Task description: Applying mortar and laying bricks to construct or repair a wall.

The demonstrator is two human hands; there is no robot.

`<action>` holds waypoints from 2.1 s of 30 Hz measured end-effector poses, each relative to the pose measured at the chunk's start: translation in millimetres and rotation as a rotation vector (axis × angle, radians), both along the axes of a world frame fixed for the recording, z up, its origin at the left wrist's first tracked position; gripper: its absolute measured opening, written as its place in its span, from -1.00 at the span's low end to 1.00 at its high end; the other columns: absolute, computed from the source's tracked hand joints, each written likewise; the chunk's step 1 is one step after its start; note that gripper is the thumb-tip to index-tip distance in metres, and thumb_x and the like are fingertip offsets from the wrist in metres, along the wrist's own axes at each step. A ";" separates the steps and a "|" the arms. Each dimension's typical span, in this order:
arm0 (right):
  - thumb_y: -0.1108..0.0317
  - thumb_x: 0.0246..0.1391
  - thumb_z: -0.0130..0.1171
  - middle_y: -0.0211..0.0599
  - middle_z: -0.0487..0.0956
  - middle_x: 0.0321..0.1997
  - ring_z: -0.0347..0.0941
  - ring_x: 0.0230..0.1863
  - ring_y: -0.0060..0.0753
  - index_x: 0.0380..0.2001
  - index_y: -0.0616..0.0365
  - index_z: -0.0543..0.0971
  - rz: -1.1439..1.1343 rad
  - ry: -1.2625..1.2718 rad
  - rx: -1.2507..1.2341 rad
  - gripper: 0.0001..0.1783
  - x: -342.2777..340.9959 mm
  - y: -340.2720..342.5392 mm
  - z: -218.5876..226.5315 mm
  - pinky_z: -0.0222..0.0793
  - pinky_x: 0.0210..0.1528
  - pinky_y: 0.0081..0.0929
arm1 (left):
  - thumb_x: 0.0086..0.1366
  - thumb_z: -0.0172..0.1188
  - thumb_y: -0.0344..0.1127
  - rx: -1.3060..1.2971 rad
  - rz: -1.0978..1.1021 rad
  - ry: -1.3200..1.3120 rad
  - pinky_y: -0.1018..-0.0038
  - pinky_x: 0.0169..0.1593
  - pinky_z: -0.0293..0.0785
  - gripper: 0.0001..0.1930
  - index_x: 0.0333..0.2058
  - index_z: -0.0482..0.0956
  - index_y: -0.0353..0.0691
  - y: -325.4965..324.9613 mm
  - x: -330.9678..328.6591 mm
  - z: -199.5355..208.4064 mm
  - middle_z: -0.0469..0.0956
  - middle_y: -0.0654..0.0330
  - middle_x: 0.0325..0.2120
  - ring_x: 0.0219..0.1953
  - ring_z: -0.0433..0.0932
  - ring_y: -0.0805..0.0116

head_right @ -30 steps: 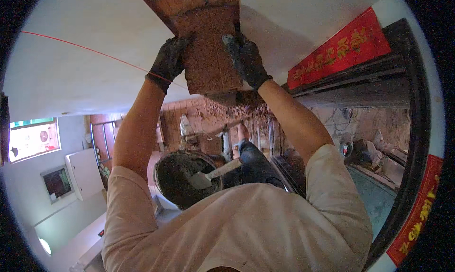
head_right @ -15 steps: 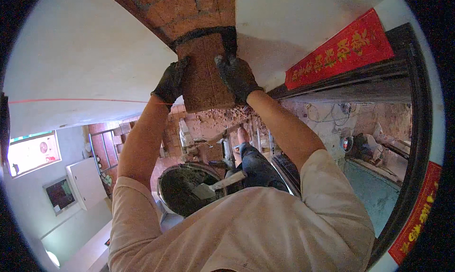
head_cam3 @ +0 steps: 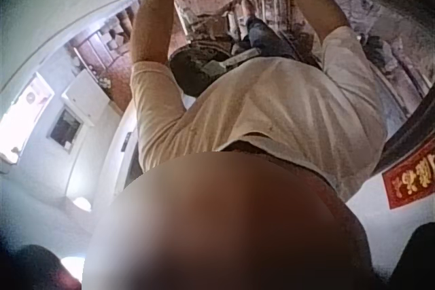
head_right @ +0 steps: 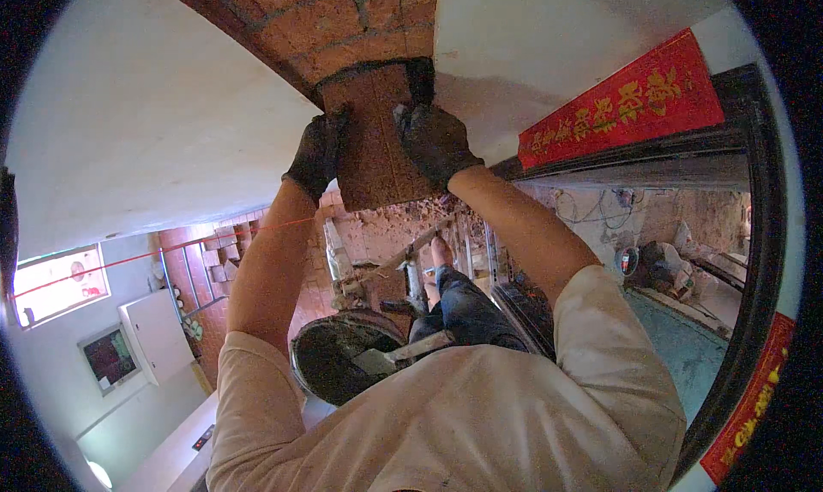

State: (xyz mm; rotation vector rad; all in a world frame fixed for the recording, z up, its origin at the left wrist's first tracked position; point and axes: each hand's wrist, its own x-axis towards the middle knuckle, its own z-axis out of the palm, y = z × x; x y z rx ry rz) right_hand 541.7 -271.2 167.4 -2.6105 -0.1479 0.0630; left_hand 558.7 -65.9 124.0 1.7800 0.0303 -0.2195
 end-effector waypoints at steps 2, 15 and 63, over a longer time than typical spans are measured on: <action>-0.02 0.18 -0.31 0.13 0.50 -0.48 0.43 -0.33 0.18 -0.52 0.25 0.53 -0.027 -0.035 -0.015 -0.41 2.6 2.8 -6.6 0.30 -0.24 -0.03 | 0.34 -0.21 -0.09 0.093 -0.024 -0.128 0.34 -0.32 0.36 -0.60 -0.26 0.50 -0.30 2.0 3.3 -4.5 0.52 0.06 -0.49 -0.43 0.44 0.26; 0.01 0.08 -0.06 0.00 0.49 -0.40 0.42 -0.40 0.11 -0.21 0.20 0.44 0.389 -0.360 0.132 -0.55 -120.1 -14.4 38.8 0.32 -0.34 -0.01 | 0.16 0.13 -0.06 -0.079 -0.312 -0.433 0.37 -0.31 0.47 -0.52 -0.03 0.38 -0.25 23.8 -14.5 -26.4 0.52 0.07 -0.27 -0.24 0.51 0.28; 0.08 0.16 -0.07 -0.54 0.35 -0.71 0.20 -0.73 -0.74 -0.31 0.11 0.49 -0.005 0.097 0.899 -0.68 -222.7 -8.2 35.1 0.12 -0.72 -0.67 | 0.15 0.16 -0.12 -0.240 -0.065 0.200 0.46 -0.32 0.43 -0.65 -0.25 0.55 -0.31 -11.6 -48.0 18.8 0.54 0.23 -0.45 -0.43 0.47 0.46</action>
